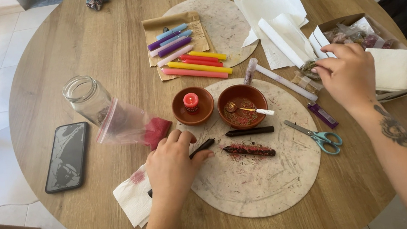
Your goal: Melting wax from a candle onto a stick and applying herbs using a spoon and scissors
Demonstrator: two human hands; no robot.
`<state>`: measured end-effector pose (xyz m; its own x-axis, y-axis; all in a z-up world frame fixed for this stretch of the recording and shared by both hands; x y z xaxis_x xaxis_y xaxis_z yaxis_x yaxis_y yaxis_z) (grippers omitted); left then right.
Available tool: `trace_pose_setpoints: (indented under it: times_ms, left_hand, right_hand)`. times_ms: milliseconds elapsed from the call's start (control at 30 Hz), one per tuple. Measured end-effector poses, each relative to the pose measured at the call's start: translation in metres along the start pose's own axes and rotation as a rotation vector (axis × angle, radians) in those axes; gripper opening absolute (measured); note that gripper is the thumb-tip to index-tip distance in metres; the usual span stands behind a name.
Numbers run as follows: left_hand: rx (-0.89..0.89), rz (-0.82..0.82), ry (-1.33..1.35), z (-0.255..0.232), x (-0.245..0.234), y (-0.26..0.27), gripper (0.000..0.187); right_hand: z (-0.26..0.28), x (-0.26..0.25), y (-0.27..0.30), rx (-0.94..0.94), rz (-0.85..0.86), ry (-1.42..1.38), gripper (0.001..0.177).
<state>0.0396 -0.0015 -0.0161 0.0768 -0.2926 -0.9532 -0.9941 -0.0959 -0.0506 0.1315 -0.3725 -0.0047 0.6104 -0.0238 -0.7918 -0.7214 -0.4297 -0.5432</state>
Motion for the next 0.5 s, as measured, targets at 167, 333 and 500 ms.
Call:
trace_pose_setpoints:
  times_ms: [167, 333, 500]
  left_hand:
    - [0.268, -0.284, 0.308, -0.039, -0.018, 0.003, 0.029]
    - [0.438, -0.695, 0.023, -0.091, -0.001, -0.014, 0.032]
    - [0.565, -0.691, -0.033, -0.102, 0.012, -0.038, 0.022]
  right_hand:
    - [0.05, -0.048, -0.023, 0.099, 0.031, -0.459, 0.018]
    - [0.109, -0.086, -0.043, 0.261, 0.175, -0.942, 0.017]
    - [0.12, -0.054, -0.048, 0.3, 0.125, -1.104, 0.009]
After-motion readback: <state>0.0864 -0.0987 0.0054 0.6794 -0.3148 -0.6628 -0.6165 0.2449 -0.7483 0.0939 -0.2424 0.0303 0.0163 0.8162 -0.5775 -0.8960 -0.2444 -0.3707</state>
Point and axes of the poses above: each hand's wrist, its own y-axis away from the middle knuckle, its own x-axis out of the palm, z = x × y, the point moved 3 cm from there along -y, towards the middle knuckle, and after that the axes turned 11 degrees about -x, right-handed, at the moved point
